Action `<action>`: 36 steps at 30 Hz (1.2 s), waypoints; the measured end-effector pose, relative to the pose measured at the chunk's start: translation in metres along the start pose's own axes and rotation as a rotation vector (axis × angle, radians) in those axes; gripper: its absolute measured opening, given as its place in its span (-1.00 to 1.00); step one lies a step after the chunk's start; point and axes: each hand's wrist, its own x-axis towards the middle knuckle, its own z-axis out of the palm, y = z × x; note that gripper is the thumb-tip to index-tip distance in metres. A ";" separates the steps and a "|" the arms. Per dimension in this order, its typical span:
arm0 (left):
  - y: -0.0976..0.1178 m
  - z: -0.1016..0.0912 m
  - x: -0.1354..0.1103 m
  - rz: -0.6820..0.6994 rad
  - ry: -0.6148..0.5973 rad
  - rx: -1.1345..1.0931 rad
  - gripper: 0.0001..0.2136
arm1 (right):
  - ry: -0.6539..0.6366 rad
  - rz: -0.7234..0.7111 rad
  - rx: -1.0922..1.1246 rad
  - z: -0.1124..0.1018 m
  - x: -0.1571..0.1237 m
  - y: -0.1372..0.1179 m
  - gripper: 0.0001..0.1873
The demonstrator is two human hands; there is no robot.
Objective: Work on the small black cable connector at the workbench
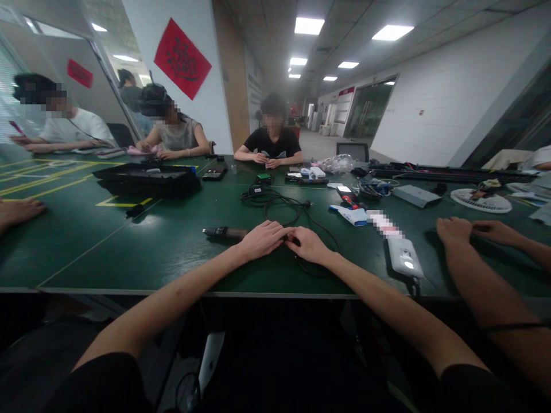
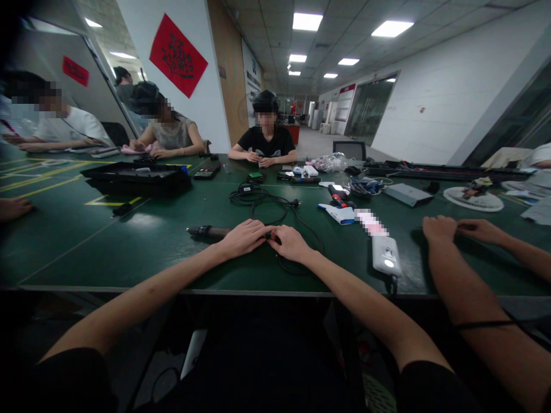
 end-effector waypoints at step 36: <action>0.001 -0.003 -0.001 0.012 0.004 -0.014 -0.47 | -0.007 0.021 0.001 -0.002 0.000 -0.003 -0.88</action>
